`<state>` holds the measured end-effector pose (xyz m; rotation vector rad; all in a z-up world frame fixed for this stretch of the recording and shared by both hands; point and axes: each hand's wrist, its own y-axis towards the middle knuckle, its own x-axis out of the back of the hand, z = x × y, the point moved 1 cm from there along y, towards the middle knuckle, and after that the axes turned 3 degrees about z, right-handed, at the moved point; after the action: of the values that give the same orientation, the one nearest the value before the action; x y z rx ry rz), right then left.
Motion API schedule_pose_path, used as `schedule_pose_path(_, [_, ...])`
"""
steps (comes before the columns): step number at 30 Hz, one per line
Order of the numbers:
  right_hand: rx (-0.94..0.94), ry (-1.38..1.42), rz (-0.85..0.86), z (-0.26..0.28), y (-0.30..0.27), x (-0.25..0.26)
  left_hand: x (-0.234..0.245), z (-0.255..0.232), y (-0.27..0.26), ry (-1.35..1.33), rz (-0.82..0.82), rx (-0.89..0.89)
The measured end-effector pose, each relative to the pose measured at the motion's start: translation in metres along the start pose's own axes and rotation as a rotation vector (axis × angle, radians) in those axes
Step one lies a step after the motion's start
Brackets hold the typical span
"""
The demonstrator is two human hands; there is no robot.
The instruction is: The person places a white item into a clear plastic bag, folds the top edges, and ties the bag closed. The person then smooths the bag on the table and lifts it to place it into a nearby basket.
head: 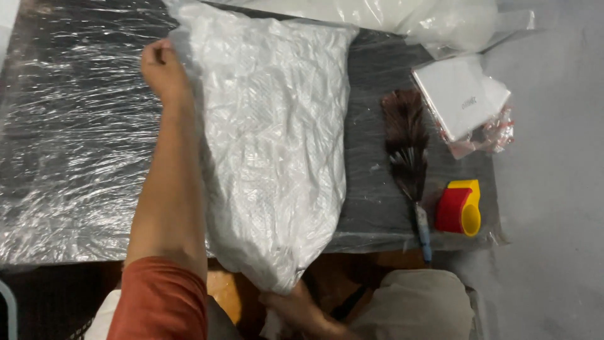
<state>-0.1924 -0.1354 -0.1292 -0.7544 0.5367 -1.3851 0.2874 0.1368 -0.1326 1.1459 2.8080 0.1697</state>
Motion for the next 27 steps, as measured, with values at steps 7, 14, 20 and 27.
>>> schedule_pose_path(7, [-0.01,0.107,-0.064,-0.02,0.013,-0.011,-0.027,-0.129,-0.064,0.42,-0.046,-0.772])
schedule_pose_path(14, [0.136,-0.011,0.12,0.05,-0.027,-0.005,-0.154,-0.127,-0.281,0.913,0.576,-1.146])
schedule_pose_path(20, [-0.062,0.241,0.181,0.016,-0.05,-0.025,-0.16,-0.125,-0.308,1.62,0.899,-0.854])
schedule_pose_path(27, [-0.074,0.025,0.118,-0.037,0.023,-0.027,-0.178,-0.054,-0.304,1.407,0.905,-1.28])
